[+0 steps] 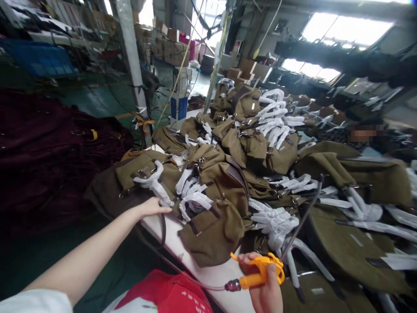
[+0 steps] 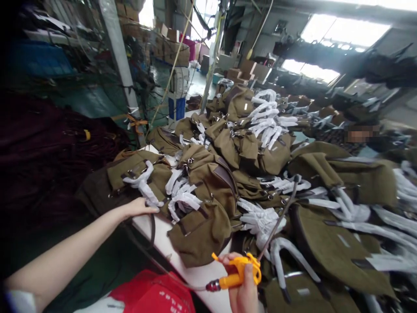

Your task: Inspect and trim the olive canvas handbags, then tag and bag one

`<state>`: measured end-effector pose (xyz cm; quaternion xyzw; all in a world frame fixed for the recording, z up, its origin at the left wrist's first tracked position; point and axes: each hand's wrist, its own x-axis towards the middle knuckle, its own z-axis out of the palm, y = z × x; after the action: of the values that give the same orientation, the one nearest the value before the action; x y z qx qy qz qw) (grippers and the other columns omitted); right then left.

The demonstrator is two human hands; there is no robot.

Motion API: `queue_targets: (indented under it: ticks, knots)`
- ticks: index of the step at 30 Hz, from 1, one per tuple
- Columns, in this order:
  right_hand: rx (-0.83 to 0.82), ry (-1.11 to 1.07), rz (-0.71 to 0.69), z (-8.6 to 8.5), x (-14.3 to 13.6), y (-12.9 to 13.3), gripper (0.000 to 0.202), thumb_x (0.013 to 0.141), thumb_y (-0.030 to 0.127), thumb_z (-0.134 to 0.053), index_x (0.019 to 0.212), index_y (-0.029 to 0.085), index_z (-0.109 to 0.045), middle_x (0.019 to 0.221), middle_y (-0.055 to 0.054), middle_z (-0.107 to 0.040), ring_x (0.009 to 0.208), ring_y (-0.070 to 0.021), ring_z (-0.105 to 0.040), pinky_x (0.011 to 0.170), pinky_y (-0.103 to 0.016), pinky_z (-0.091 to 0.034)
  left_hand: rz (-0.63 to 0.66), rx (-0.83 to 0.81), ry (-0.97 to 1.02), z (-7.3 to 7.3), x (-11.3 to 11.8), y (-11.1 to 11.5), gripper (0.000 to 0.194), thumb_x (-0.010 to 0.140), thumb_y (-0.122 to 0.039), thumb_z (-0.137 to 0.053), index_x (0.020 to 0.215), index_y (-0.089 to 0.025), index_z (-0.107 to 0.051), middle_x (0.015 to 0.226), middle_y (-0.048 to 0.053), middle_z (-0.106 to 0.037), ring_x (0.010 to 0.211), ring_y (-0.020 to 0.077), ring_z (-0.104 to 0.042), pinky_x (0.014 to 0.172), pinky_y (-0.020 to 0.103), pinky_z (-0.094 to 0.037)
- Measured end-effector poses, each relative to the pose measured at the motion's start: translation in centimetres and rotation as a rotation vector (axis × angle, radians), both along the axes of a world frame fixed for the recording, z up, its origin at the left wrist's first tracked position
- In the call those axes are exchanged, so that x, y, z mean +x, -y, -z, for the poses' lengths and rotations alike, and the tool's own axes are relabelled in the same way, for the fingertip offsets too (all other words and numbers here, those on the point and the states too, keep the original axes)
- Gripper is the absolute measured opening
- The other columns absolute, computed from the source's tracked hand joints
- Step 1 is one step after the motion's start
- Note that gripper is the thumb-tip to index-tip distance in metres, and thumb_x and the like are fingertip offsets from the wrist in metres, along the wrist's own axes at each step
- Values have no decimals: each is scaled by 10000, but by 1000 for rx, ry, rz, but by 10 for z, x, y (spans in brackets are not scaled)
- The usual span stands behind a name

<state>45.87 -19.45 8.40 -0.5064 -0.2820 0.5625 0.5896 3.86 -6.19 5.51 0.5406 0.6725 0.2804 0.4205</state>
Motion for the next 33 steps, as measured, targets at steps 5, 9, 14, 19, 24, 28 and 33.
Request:
queue_targets:
  ticks: [5, 9, 14, 19, 24, 28, 33]
  knots:
    - [80, 393, 238, -40, -14, -76, 564, 745, 738, -544, 850, 189, -618, 767, -77, -635, 883, -298, -642, 892, -529, -499, -142, 71, 41, -15, 22, 25, 563, 865, -489, -428, 1111, -52, -683, 1098, 160, -721, 1074, 283, -659, 929, 324, -501]
    - [240, 649, 290, -85, -70, -80, 427, 712, 517, -718, 988, 197, -653, 1011, -117, -665, 1113, -287, -567, 1040, -448, -413, -81, 163, -101, -44, 36, 61, 502, 850, -615, -418, 891, -219, -723, 905, 89, -752, 1022, 320, -672, 916, 396, -497]
    - [407, 891, -693, -67, -170, -75, 340, 748, 388, -736, 1041, 223, -685, 1058, -54, -652, 1021, -231, -607, 965, -385, -467, 258, 84, -158, -24, 81, 97, 388, 880, -353, -360, 771, -191, -696, 798, 132, -726, 803, 309, -696, 716, 393, -527]
    - [248, 795, -633, -29, -218, -70, 316, 735, 284, -710, 1018, 177, -619, 1016, -62, -642, 936, -200, -598, 872, -351, -484, 117, 122, -141, -20, 91, 129, 348, 867, -217, -403, 1088, -140, -659, 1093, 171, -696, 1075, 273, -643, 940, 359, -483]
    - [-58, 224, -670, -13, -229, -77, 489, 615, 382, -761, 1012, 179, -559, 755, 3, -663, 598, -138, -565, 591, -277, -470, 184, 188, -145, -39, 69, 158, 304, 882, -386, -517, 1050, -177, -662, 1048, 135, -689, 1015, 286, -638, 941, 382, -484]
    - [1, 223, -555, -58, -205, -82, 446, 657, 425, -751, 984, 180, -574, 677, 24, -641, 397, -55, -335, 411, -211, -269, 5, 354, 23, -44, 27, 168, 430, 984, -437, -313, 945, -208, -675, 1005, 77, -693, 986, 218, -634, 907, 321, -480]
    - [241, 720, -686, -148, -159, -103, 342, 737, 404, -717, 957, 150, -655, 766, -19, -664, 629, -128, -548, 585, -243, -418, -277, 424, -217, -26, -29, 149, 423, 944, -490, -408, 1116, -173, -629, 1209, 113, -638, 1151, 251, -576, 1020, 370, -440]
